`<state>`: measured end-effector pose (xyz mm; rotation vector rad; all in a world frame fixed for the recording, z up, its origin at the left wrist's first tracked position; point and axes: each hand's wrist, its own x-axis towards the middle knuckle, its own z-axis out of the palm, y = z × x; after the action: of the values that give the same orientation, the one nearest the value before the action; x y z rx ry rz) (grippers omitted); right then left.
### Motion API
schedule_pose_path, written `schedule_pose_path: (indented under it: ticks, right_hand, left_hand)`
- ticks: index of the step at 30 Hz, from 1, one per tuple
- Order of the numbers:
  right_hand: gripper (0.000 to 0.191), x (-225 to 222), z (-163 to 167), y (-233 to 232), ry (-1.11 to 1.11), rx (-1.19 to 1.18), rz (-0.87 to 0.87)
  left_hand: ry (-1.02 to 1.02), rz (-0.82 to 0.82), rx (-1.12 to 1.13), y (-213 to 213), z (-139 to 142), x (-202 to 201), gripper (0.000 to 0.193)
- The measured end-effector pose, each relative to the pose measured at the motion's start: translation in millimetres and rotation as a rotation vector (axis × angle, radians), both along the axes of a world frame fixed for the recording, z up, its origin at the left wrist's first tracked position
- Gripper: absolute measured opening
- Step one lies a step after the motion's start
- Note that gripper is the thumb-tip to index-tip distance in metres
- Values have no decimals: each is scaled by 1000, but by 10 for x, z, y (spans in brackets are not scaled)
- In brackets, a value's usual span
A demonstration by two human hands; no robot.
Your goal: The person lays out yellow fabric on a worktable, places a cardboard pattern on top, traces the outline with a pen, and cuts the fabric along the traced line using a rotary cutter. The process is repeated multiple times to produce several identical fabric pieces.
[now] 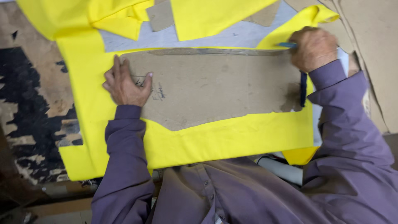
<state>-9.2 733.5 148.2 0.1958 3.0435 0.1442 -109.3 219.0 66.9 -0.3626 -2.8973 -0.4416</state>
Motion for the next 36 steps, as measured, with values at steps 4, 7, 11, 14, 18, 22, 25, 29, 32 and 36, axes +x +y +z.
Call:
schedule_pose_path:
  ticks: [4, 7, 11, 14, 18, 22, 25, 29, 32, 36]
  right_hand:
    - [50, -797, -195, -1464, 239, -806, 423]
    - [47, -1259, -308, -2248, 228, -886, 456]
    - [24, -1705, -331, -2817, -19, -583, 376]
    - [23, -1942, -295, -2994, 229, -639, 578]
    - [34, -2110, -244, -3110, 272, -516, 431]
    - [24, -2065, 34, -3234, 204, -499, 598]
    - [23, -1976, 93, -3567, -341, -940, 516]
    - [42, -1923, -149, -4143, -40, -734, 1152]
    - [43, -2044, -329, -4375, -92, -753, 1236]
    - [32, -2219, -456, -4466, -122, -739, 1304]
  left_hand:
    - [6, 38, 5, -35, 19, -26, 85]
    - [8, 40, 27, -86, 8, -27, 85]
    - [32, 36, 57, -147, -16, -52, 86]
    - [0, 44, 95, -161, -18, -88, 87]
    - [28, 22, 127, -233, 0, 45, 76]
    - [1, -9, 212, -444, -19, 461, 64]
    - [-38, 13, 285, -620, -86, 744, 63]
    - [31, 15, 264, -704, -186, 830, 61]
    - [40, 29, 275, -689, -220, 799, 59]
    - [10, 38, 278, -666, -223, 793, 58]
